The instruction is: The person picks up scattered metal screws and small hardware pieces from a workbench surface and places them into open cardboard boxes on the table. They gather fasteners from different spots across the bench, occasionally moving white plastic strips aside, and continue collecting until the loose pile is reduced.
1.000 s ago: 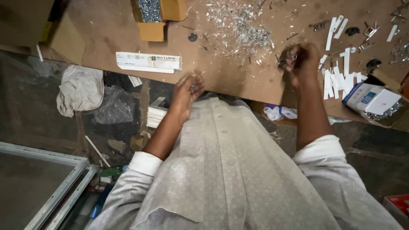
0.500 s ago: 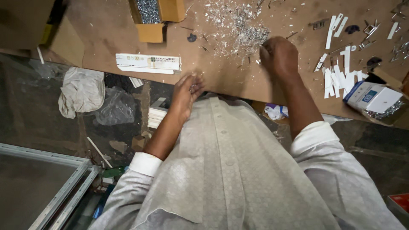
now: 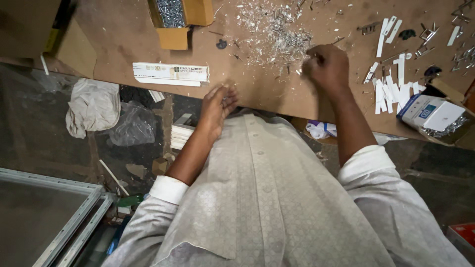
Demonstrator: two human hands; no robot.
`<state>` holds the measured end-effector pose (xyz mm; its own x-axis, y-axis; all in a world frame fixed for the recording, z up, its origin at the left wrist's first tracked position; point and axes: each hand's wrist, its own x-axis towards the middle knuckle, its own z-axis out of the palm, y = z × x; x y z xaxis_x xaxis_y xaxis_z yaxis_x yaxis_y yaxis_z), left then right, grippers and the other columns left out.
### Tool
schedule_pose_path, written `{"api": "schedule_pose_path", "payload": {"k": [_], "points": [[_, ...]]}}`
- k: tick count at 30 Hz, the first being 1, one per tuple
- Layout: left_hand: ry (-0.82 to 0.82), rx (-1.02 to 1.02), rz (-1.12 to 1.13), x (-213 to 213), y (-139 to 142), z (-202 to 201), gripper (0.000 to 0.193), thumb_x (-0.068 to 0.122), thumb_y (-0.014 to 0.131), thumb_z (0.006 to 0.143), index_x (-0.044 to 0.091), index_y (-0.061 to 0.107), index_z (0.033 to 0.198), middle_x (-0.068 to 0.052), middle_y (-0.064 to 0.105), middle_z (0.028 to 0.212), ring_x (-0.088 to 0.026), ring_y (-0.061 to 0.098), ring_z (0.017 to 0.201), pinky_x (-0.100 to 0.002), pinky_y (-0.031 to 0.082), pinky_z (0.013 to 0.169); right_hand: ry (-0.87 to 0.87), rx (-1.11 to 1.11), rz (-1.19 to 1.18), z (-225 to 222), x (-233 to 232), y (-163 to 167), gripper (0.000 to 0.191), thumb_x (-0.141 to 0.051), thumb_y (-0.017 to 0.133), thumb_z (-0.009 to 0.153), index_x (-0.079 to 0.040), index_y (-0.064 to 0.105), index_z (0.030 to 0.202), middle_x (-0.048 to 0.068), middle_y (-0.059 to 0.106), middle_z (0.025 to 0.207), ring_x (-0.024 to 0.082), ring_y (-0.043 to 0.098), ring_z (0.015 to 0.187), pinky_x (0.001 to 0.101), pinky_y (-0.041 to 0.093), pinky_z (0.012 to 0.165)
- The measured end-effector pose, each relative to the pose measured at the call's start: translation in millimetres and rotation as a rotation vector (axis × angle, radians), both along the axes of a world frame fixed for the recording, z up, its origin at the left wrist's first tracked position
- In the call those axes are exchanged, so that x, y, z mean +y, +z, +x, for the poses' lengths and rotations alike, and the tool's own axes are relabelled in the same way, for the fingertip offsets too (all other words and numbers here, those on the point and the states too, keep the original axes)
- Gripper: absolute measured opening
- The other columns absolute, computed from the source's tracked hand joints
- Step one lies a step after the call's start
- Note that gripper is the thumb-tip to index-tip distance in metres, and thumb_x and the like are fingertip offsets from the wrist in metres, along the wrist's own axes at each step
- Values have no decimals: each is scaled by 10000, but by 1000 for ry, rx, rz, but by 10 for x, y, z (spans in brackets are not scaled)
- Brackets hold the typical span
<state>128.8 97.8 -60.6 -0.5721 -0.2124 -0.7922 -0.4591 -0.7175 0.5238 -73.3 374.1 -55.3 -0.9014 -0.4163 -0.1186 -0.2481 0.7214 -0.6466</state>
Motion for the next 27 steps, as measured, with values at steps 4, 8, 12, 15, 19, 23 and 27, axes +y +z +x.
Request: {"api": "schedule_pose_path", "payload": {"k": [4,8,12,15,19,23,27], "points": [[1,6,-8,-5,24,3,230,247,625,990,71,651,1136,-61,710,1004,-193,694,914,-348,587,835,56,97,-31,12,-1,-5,356,-150,666,876,-90,775,1210,175,732,1010,346,694,901,440,547,841],[-7,-2,-8,-3,36,-1,232,257,620,989,63,655,1112,-67,712,999,-195,699,922,-354,595,846,52,112,37,-5,-8,19,303,-181,662,870,-107,777,1140,172,734,1004,356,699,928,458,552,870],[-11,-4,-13,-3,57,-2,234,261,630,999,56,662,1107,-72,708,997,-190,689,919,-348,586,849,132,83,-31,-48,-47,34,360,-173,610,913,-108,750,1238,172,717,1041,358,691,962,459,543,904],[-15,-3,-13,-5,83,-4,230,258,638,1000,53,663,1102,-75,706,994,-189,688,915,-348,586,849,190,101,105,-18,-134,8,373,-165,625,920,-126,776,1259,189,700,996,392,662,929,493,518,832],[-8,-6,-13,-31,108,-16,234,266,619,988,67,665,1102,-64,714,992,-181,695,913,-340,586,849,263,76,81,41,-145,1,304,-162,651,898,-136,793,1165,160,710,996,358,671,919,475,533,822],[-3,-31,-10,-65,106,-10,221,255,626,998,72,660,1116,-55,715,1000,-176,686,914,-333,577,854,113,78,0,-11,-111,4,196,-211,700,940,-118,786,1091,151,701,963,334,676,907,460,537,830],[3,-31,-7,-46,77,-11,212,231,633,994,68,656,1127,-61,714,1000,-185,691,908,-343,584,851,159,134,1,-137,-172,-19,175,-219,707,952,-110,778,1070,140,699,988,344,669,909,461,533,800]]}}
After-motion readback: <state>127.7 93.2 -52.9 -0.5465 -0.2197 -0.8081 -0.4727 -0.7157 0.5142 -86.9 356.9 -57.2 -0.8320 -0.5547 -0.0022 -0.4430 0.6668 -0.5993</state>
